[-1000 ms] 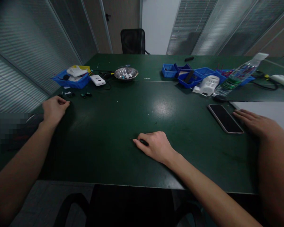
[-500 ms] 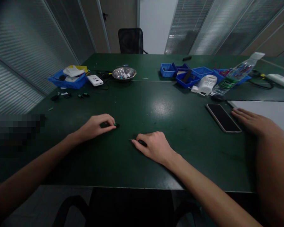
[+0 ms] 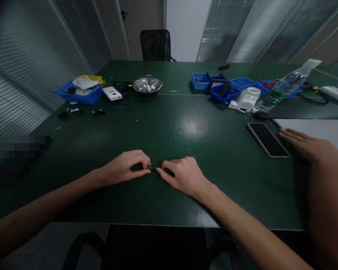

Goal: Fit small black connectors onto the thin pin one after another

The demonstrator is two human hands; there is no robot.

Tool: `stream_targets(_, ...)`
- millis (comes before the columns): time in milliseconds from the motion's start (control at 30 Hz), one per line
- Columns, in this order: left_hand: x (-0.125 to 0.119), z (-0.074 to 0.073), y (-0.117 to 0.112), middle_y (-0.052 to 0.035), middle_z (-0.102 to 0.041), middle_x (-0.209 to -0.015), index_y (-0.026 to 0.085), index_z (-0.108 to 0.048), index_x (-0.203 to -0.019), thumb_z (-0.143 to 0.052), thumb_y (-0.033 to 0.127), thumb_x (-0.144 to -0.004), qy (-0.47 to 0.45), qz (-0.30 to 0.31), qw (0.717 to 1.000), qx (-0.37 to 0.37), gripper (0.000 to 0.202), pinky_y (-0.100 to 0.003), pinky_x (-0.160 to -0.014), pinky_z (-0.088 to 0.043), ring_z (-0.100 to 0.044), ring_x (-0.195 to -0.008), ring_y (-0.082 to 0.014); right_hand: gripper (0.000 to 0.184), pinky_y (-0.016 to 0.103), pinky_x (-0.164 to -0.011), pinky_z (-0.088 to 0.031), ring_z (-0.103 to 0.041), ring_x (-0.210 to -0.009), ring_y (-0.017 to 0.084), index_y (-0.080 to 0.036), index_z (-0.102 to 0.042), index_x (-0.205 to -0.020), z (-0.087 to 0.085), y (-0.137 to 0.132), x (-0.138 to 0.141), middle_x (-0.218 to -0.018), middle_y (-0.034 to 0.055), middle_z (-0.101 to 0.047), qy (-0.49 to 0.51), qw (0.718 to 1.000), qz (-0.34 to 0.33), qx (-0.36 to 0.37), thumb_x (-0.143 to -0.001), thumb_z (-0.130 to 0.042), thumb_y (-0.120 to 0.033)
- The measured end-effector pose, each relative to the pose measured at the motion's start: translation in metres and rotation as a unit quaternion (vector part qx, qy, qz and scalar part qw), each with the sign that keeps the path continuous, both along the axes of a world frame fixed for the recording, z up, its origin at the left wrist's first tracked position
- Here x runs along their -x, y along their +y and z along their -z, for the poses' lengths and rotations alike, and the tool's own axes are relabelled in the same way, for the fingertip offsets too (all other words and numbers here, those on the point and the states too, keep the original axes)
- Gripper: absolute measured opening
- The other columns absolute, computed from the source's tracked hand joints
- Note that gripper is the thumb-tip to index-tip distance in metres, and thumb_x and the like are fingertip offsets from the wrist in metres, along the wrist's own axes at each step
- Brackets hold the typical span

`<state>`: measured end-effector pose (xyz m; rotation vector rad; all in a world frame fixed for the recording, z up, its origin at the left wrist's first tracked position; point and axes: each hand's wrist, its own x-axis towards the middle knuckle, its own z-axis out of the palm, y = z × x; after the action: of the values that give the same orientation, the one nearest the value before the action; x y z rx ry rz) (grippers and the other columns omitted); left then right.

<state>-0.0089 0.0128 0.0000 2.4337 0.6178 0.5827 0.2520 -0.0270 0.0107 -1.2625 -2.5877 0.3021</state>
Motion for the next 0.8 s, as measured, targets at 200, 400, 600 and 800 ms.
stream_targets(200,-0.004,0.004,-0.003,-0.0084,-0.064,-0.099,0.014,-0.059,-0.092,-0.061,0.028,-0.098,-0.002,0.004,1.0,-0.014,0.015,-0.031,-0.082,-0.047,-0.059,-0.092,-0.0175,0.041,0.026,-0.059,-0.031,-0.061,-0.061,0.012,-0.021,-0.069,-0.087,0.0,0.0,0.001,-0.07,0.0006,-0.069,-0.002,1.0,-0.007,-0.002,-0.105,-0.042,-0.046)
stream_targets(400,-0.009,0.006,-0.006,-0.008,-0.063,-0.097,0.014,-0.058,-0.091,-0.061,0.027,-0.098,-0.002,0.002,1.0,-0.016,0.015,-0.03,-0.081,-0.047,-0.059,-0.091,-0.0175,0.04,0.026,-0.058,-0.031,-0.061,-0.061,0.012,-0.021,-0.069,-0.086,-0.001,-0.001,0.002,-0.069,0.0008,-0.068,0.007,1.0,-0.009,-0.001,-0.104,-0.043,-0.045)
stream_targets(600,-0.011,0.005,-0.006,-0.0071,-0.062,-0.096,0.015,-0.056,-0.09,-0.059,0.027,-0.099,-0.003,0.001,1.0,-0.016,0.016,-0.03,-0.08,-0.045,-0.058,-0.09,-0.0173,0.039,0.026,-0.059,-0.031,-0.061,-0.06,0.013,-0.021,-0.069,-0.086,-0.001,-0.001,0.003,-0.07,0.0014,-0.069,0.005,1.0,-0.009,0.005,-0.103,-0.043,-0.045)
stream_targets(800,-0.011,0.006,-0.007,-0.0064,-0.062,-0.096,0.015,-0.055,-0.091,-0.059,0.026,-0.099,-0.002,0.013,1.0,-0.026,0.015,-0.029,-0.08,-0.045,-0.058,-0.089,-0.0168,0.041,0.026,-0.06,-0.032,-0.062,-0.063,0.013,-0.021,-0.069,-0.087,0.0,-0.001,0.003,-0.071,0.002,-0.069,0.002,1.0,-0.01,0.017,-0.104,-0.042,-0.046)
